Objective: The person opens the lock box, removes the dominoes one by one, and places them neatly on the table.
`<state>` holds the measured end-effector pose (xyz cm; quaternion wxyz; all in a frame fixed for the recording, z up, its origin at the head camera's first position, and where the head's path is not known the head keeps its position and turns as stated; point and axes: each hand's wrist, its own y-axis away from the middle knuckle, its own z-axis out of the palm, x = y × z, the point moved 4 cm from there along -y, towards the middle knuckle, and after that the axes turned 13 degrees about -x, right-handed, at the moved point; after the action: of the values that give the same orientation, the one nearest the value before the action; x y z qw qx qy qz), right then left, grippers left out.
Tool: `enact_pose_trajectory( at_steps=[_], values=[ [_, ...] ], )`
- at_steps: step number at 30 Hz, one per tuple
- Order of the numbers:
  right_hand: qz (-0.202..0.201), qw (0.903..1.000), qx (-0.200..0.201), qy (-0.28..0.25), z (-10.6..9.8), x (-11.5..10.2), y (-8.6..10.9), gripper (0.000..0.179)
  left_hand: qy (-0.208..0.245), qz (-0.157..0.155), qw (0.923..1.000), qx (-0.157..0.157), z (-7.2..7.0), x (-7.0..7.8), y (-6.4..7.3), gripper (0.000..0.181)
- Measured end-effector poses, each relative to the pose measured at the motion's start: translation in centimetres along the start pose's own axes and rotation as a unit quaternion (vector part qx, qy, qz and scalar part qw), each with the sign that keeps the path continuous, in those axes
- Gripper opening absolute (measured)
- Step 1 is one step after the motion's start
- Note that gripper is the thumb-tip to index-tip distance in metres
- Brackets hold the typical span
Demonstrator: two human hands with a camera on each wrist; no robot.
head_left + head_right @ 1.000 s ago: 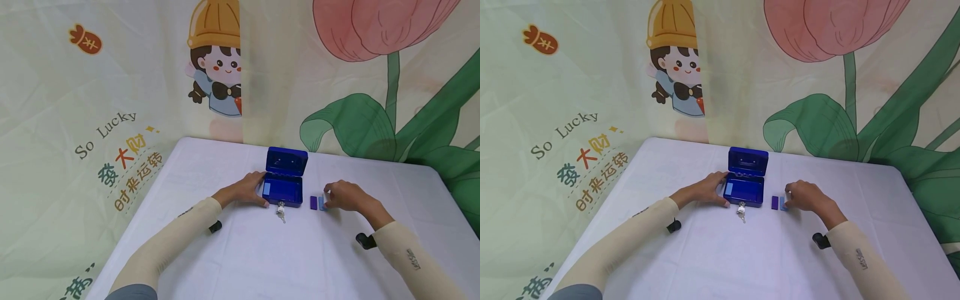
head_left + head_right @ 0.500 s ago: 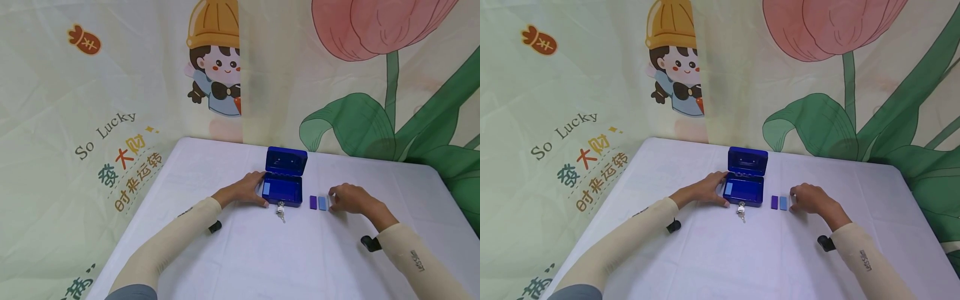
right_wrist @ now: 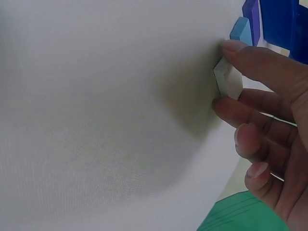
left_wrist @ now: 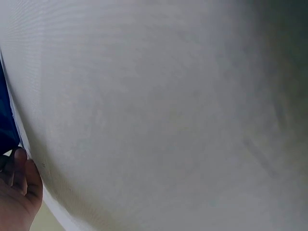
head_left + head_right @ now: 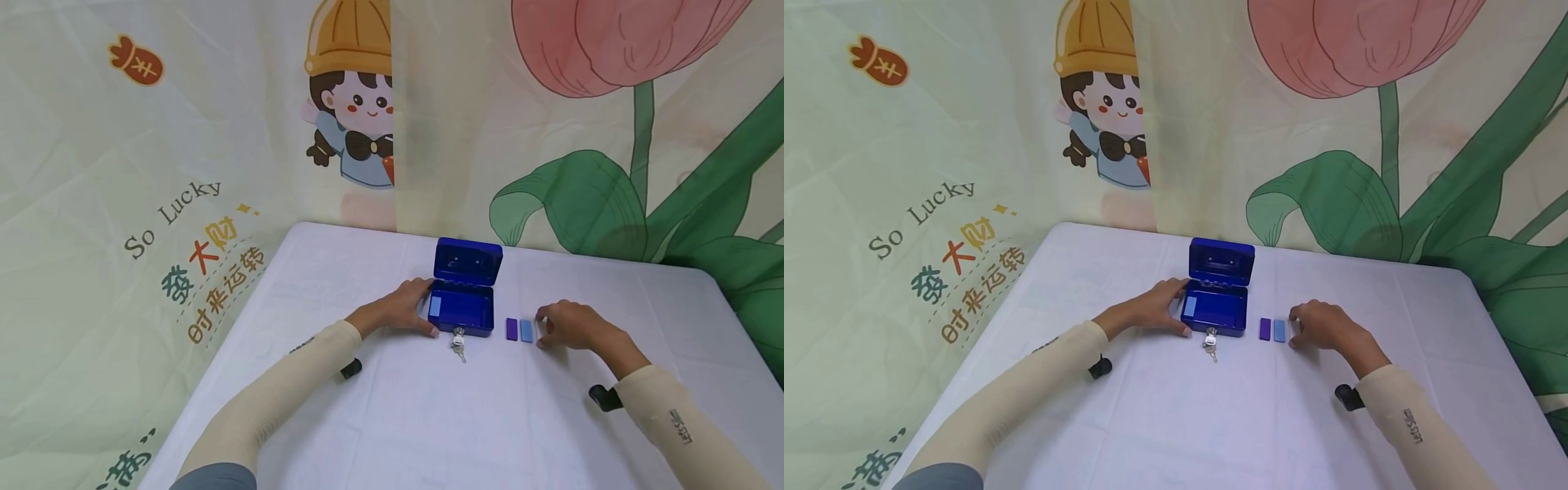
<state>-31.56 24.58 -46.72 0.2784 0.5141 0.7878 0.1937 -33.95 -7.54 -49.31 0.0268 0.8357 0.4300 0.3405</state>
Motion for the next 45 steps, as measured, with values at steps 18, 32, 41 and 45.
enact_pose_trajectory(
  at_steps=[18, 32, 41, 45],
  values=[
    [0.003, 1.0, -0.005, -0.002, -0.3, -0.2, 0.2, 0.057, 0.001, -0.019, 0.9998, -0.003, -0.1, 0.2, 0.3, 0.116],
    [-0.044, 0.9981, 0.043, 0.01, -3.1, -3.6, 0.0, 0.049, 0.0, -0.024, 0.9997, -0.006, -0.2, 0.2, 0.4, 0.115],
    [-0.076, 0.9938, 0.079, 0.014, -4.1, -8.7, -1.6, 0.051, -0.003, -0.023, 0.9997, -0.011, -0.1, 0.2, 0.3, 0.117],
    [-0.094, 0.9921, 0.08, 0.022, -4.3, -10.6, -2.4, 0.053, 0.002, -0.022, 0.9997, -0.011, 0.0, 0.2, 0.2, 0.115]
  ],
)
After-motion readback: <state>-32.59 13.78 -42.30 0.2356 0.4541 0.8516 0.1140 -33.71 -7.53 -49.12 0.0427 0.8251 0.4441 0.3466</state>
